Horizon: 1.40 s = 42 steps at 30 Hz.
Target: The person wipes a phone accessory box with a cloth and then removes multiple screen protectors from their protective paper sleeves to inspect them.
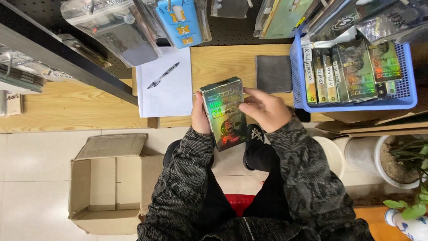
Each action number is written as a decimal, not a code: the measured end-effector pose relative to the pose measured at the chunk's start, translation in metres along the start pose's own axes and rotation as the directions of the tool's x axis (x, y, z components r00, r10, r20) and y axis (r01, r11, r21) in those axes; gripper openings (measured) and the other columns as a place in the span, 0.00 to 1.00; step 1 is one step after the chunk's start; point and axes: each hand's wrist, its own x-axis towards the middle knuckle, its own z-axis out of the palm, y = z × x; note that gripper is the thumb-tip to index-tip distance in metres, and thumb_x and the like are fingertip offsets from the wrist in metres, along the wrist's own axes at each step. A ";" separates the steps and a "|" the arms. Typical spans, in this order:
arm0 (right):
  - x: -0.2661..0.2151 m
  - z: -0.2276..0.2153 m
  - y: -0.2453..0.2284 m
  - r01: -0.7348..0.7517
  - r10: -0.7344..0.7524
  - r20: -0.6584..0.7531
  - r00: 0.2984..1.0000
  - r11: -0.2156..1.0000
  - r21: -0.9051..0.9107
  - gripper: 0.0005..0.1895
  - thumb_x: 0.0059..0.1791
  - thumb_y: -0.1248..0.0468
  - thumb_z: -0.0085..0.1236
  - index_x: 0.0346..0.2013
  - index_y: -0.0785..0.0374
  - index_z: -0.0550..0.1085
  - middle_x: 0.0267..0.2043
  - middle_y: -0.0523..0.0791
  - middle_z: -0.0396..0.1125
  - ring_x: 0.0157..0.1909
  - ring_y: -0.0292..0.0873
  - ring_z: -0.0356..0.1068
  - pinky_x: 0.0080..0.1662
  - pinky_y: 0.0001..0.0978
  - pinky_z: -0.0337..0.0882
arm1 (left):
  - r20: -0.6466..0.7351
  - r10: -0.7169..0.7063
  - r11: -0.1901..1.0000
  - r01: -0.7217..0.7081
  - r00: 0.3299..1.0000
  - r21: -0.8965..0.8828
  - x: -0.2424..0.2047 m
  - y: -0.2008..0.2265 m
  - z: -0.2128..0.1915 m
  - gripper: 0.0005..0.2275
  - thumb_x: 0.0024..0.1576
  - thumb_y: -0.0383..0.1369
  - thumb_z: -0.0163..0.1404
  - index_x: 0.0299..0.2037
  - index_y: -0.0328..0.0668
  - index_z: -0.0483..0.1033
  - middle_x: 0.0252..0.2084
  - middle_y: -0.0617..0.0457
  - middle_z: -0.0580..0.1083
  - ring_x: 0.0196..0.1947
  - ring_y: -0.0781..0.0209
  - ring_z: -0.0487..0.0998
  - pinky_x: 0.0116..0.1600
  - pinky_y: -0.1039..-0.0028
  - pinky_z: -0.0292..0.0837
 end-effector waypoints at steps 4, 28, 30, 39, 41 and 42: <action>0.012 0.028 0.008 0.052 -0.087 0.078 0.993 0.923 0.381 0.24 0.51 0.58 0.59 0.55 0.70 0.71 0.23 0.46 0.65 0.28 0.38 0.67 0.37 0.29 0.69 | 0.026 0.118 0.975 -0.121 0.993 0.186 0.014 -0.010 -0.039 0.25 0.65 0.51 0.36 0.59 0.37 0.70 0.51 0.42 0.75 0.50 0.48 0.78 0.55 0.60 0.75; 0.011 0.003 0.049 0.355 -0.320 -0.247 0.915 0.928 0.116 0.19 0.39 0.75 0.62 0.45 0.68 0.77 0.34 0.51 0.68 0.26 0.45 0.72 0.28 0.31 0.74 | 0.518 0.247 -0.289 -0.448 0.819 0.846 -0.017 -0.008 0.059 0.31 0.43 0.46 0.59 0.58 0.52 0.67 0.52 0.59 0.69 0.51 0.54 0.73 0.61 0.42 0.64; 0.011 0.006 0.052 0.399 -0.369 -0.262 0.892 0.914 0.071 0.20 0.36 0.77 0.62 0.44 0.69 0.77 0.32 0.49 0.66 0.24 0.46 0.71 0.26 0.32 0.73 | 0.557 0.194 -0.329 -0.481 0.808 0.813 -0.019 -0.003 0.064 0.32 0.42 0.43 0.60 0.59 0.49 0.67 0.54 0.57 0.68 0.53 0.49 0.72 0.61 0.34 0.59; 0.009 0.005 0.047 0.480 -0.477 -0.359 0.802 0.873 -0.087 0.16 0.35 0.76 0.64 0.37 0.69 0.79 0.26 0.45 0.67 0.21 0.43 0.71 0.24 0.28 0.72 | 0.607 0.135 -0.363 -0.531 0.783 0.766 -0.021 -0.003 0.058 0.36 0.36 0.39 0.63 0.59 0.47 0.66 0.55 0.54 0.67 0.56 0.49 0.70 0.63 0.38 0.57; 0.008 0.006 0.064 0.396 -0.372 -0.405 0.835 0.918 -0.027 0.14 0.36 0.77 0.59 0.36 0.68 0.79 0.23 0.45 0.66 0.20 0.42 0.71 0.23 0.28 0.70 | 0.602 0.123 -0.309 -0.546 0.789 0.779 -0.020 -0.002 0.057 0.39 0.33 0.37 0.64 0.60 0.47 0.65 0.56 0.54 0.66 0.56 0.49 0.70 0.63 0.38 0.58; 0.008 0.006 0.073 0.309 -0.261 -0.443 0.858 0.950 0.038 0.14 0.37 0.77 0.54 0.34 0.68 0.80 0.21 0.45 0.66 0.20 0.41 0.70 0.22 0.29 0.68 | 0.598 0.112 -0.255 -0.558 0.794 0.789 -0.019 -0.002 0.056 0.41 0.29 0.36 0.65 0.61 0.47 0.64 0.57 0.53 0.66 0.56 0.48 0.70 0.63 0.39 0.59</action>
